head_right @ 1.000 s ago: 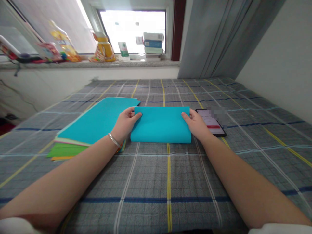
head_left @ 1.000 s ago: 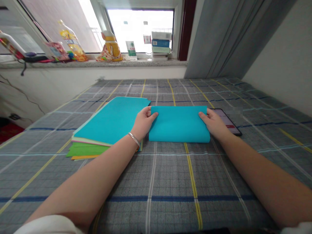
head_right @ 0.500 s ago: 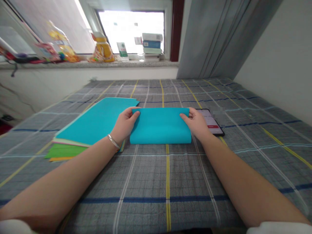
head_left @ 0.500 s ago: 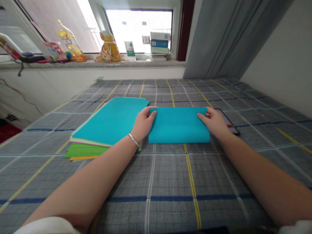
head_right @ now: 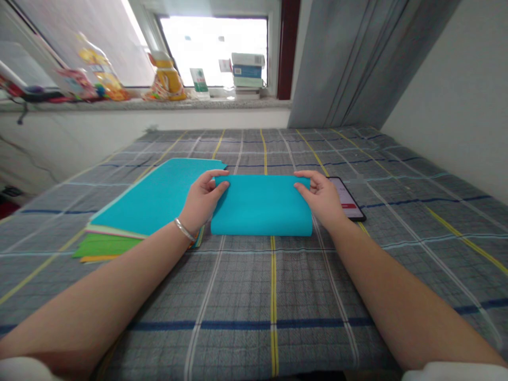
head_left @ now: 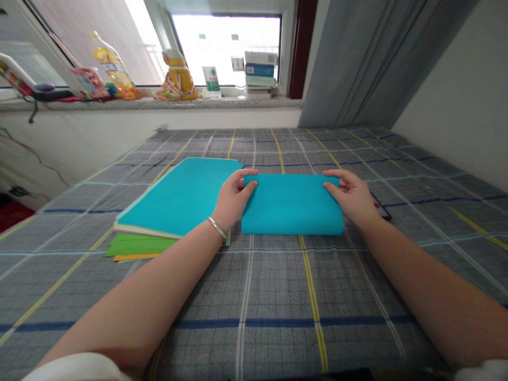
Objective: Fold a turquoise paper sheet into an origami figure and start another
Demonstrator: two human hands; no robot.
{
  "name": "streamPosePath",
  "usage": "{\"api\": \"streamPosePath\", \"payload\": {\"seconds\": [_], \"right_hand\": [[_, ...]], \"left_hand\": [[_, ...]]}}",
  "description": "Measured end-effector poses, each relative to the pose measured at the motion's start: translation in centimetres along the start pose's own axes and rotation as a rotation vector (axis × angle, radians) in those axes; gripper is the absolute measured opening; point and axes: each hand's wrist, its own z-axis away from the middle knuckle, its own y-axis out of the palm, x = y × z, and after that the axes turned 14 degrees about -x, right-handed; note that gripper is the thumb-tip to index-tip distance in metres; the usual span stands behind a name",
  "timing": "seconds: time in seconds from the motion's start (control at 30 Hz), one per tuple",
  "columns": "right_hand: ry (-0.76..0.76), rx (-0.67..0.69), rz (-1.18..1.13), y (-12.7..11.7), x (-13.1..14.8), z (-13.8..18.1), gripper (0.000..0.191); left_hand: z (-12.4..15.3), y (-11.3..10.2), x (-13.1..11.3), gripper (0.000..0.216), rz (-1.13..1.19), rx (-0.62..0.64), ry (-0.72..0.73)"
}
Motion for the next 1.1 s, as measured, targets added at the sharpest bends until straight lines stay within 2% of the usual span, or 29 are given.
{"api": "streamPosePath", "payload": {"seconds": [0.13,0.27,0.53,0.7,0.87,1.0,1.1], "right_hand": [[0.070,0.020,-0.078,0.03,0.06,-0.02,0.035],[0.121,0.012,-0.149,0.04,-0.03,-0.01,0.051],[0.072,-0.032,-0.114,0.06,0.00,0.07,0.029],[0.049,-0.046,-0.080,0.07,-0.03,-0.05,0.026],[0.065,-0.025,-0.049,0.08,0.16,0.03,0.029],[0.032,-0.043,0.045,0.08,0.14,-0.07,0.027],[0.041,0.005,0.127,0.18,-0.38,-0.44,0.026]], "left_hand": [[0.00,0.04,-0.04,0.025,0.007,-0.004,0.008],[-0.05,0.04,0.08,0.036,0.077,-0.009,-0.030],[-0.15,0.01,0.23,0.024,0.101,0.013,-0.037],[-0.23,-0.04,0.35,0.019,0.056,0.013,0.008],[-0.11,-0.14,0.23,0.035,0.050,0.019,-0.028],[-0.13,-0.23,0.30,0.025,-0.017,0.031,0.017],[-0.42,-0.26,0.49,0.026,-0.091,0.023,0.023]]}}
